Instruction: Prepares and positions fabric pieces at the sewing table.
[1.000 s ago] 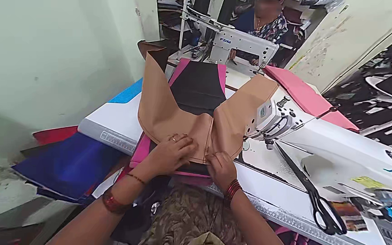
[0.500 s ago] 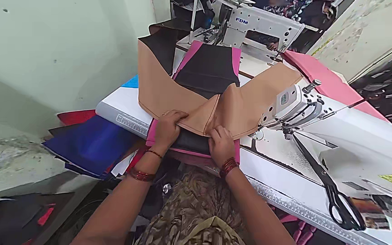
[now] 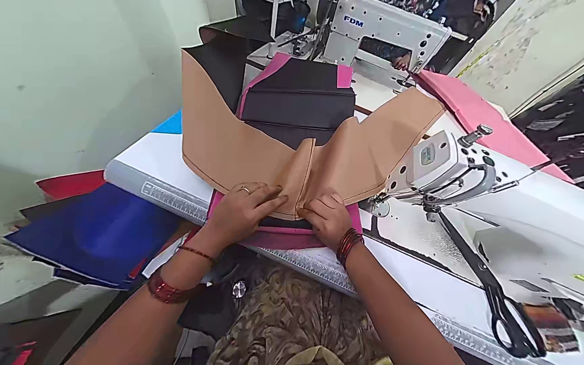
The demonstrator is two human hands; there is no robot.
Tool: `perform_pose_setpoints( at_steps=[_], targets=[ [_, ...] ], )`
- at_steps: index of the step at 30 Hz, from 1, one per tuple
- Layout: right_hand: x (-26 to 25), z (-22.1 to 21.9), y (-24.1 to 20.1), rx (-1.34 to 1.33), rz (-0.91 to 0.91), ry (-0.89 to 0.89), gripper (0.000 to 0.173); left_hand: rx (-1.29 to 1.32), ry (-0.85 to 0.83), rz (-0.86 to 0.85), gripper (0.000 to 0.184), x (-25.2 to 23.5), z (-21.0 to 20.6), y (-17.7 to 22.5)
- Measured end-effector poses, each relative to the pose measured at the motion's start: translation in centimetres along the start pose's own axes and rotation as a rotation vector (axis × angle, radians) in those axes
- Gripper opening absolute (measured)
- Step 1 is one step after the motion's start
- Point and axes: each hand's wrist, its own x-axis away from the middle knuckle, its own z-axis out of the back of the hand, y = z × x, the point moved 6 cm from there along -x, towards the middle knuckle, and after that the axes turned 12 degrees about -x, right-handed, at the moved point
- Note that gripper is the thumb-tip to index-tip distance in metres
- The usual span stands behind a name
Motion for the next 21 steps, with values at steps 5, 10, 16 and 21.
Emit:
perform_pose_setpoints(
  at_steps=[5, 10, 16, 21],
  targets=[
    [0.1, -0.5, -0.4, -0.102, 0.057, -0.071, 0.024, 0.048, 0.025, 0.25, 0.04, 2.3, 0.3, -1.6],
    [0.2, -0.5, -0.8, -0.093, 0.122, -0.084, 0.023, -0.04, 0.11, -0.037, 0.034, 2.0, 1.0, 0.6],
    [0.1, -0.7, -1.3, -0.05, 0.139, -0.127, 0.021, -0.141, 0.077, -0.359, 0.033, 2.7, 0.6, 2.4],
    [-0.1, -0.7, -1.5, -0.017, 0.172, -0.123, 0.021, -0.088, 0.052, -0.325, 0.034, 2.0, 0.3, 2.3]
  ],
)
